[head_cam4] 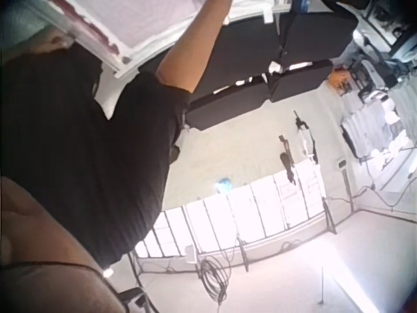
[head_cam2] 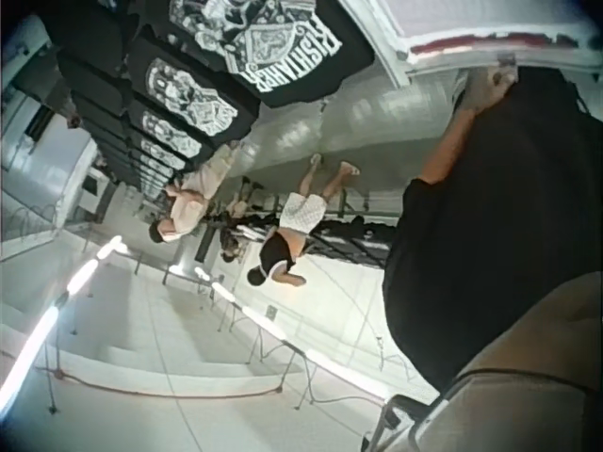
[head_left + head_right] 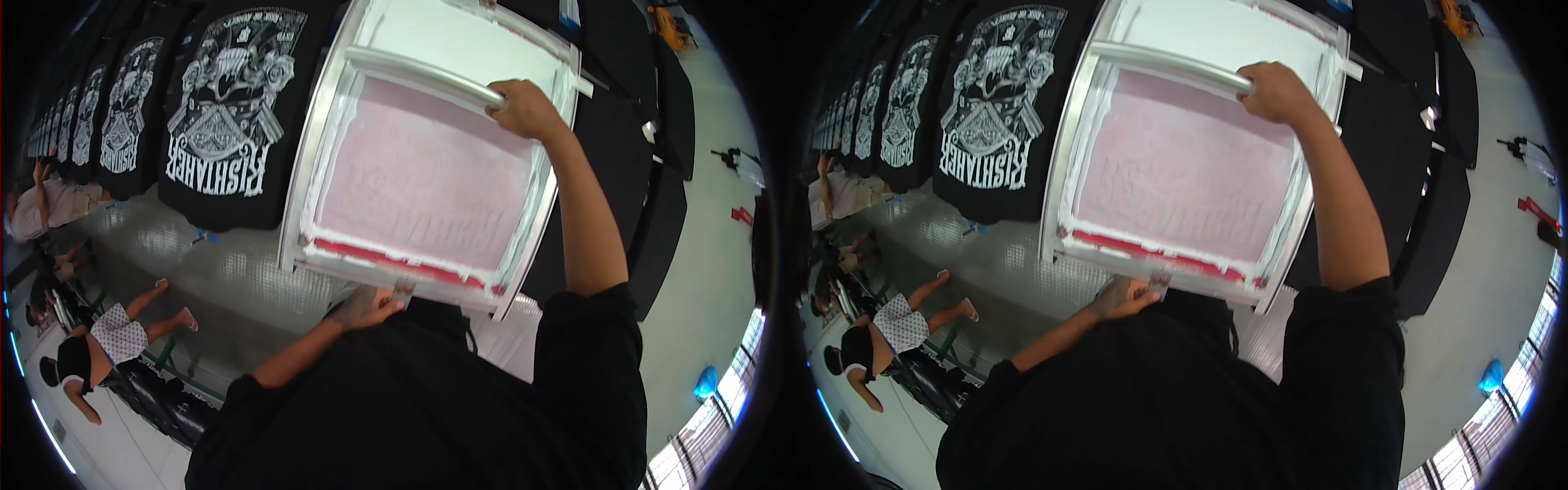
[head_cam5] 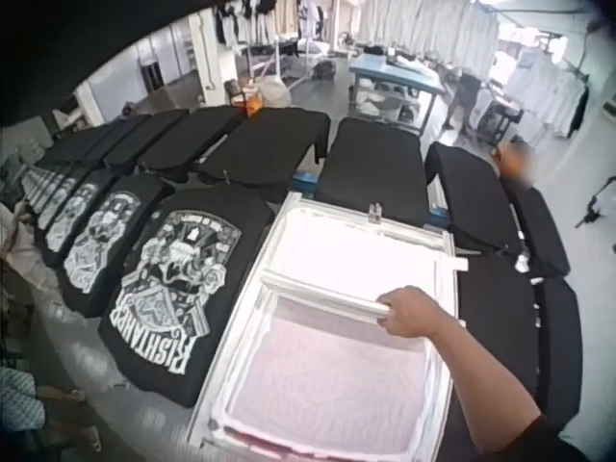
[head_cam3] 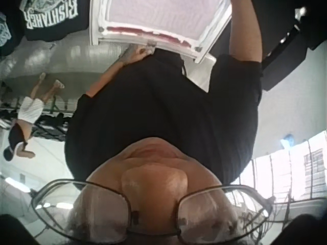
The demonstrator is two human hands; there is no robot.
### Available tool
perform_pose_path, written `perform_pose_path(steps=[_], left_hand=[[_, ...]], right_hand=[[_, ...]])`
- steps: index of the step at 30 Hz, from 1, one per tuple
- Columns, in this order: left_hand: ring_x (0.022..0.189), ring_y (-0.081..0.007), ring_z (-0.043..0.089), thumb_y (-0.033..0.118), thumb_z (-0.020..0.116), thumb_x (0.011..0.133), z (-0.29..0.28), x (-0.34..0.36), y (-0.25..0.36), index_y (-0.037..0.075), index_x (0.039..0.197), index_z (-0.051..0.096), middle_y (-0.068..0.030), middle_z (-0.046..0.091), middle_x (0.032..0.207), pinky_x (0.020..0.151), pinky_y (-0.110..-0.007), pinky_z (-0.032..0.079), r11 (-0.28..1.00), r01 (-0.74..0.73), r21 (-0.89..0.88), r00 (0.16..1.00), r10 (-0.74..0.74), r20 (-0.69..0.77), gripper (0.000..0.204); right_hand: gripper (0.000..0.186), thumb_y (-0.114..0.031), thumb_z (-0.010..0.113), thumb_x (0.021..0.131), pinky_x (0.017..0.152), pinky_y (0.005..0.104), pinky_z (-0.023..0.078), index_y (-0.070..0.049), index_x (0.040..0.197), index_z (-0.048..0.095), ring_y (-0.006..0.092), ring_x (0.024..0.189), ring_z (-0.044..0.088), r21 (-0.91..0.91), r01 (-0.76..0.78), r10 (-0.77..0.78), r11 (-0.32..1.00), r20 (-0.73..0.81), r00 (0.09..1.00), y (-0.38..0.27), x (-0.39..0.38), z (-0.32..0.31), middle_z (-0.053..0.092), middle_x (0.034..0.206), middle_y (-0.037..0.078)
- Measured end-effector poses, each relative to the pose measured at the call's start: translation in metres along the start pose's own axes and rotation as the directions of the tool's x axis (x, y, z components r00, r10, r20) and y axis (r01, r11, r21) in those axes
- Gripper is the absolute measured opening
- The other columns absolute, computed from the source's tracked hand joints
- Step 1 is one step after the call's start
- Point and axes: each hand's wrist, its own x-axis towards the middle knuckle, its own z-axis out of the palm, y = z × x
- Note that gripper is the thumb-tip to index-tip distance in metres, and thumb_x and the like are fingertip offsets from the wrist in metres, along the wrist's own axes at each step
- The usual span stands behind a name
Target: Applying ink to t-shirts using a manual screen printing press and a squeegee.
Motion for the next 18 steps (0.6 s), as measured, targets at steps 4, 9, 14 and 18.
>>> perform_pose_path(steps=[4,9,14,18], left_hand=[[0.063,-0.0129,0.055,0.031,0.068,0.098,0.003,0.004,0.003,0.001,0.085,0.067,-0.0076,0.059,0.067,0.059,-0.032,0.042,0.996,-0.048,0.07,0.997,0.052,-0.061,0.033],[0.063,-0.0154,0.058,0.035,0.067,0.098,0.013,0.007,-0.003,0.002,0.081,0.066,-0.0086,0.061,0.067,0.061,-0.036,0.046,0.985,0.014,0.174,0.998,-0.003,-0.062,0.037],[0.064,-0.0249,0.065,0.046,0.066,0.096,0.011,0.001,0.011,0.004,0.078,0.065,-0.0102,0.065,0.067,0.063,-0.039,0.05,0.946,-0.025,0.323,0.994,0.06,-0.096,0.046],[0.061,-0.0251,0.066,0.045,0.071,0.093,0.001,-0.009,0.039,0.005,0.081,0.069,-0.0097,0.066,0.066,0.064,-0.039,0.053,0.916,0.01,0.4,0.983,0.066,-0.174,0.043]], right_hand=[[0.033,-0.012,0.072,0.077,0.086,0.0455,0.056,-0.009,0.11,0.073,0.0379,0.089,0.07,-0.035,-0.104,0.106,0.994,0.061,0.993,-0.093,-0.122,0.051,0.075,0.097,0.017],[0.036,-0.006,0.072,0.069,0.081,0.0461,0.054,-0.007,0.106,0.07,0.0342,0.083,0.068,0.005,-0.042,0.042,0.999,-0.053,0.998,-0.186,-0.245,0.116,0.073,0.088,0.012],[0.028,-0.005,0.071,0.072,0.083,0.0403,0.05,-0.011,0.099,0.071,0.0279,0.078,0.066,0.086,-0.084,0.084,0.993,0.002,0.996,-0.187,-0.258,0.106,0.073,0.084,0.011],[0.031,-0.019,0.076,0.08,0.084,0.0424,0.053,-0.011,0.11,0.075,0.0349,0.08,0.07,0.191,-0.188,0.201,0.963,-0.052,0.978,-0.155,-0.234,0.068,0.075,0.09,0.017]])
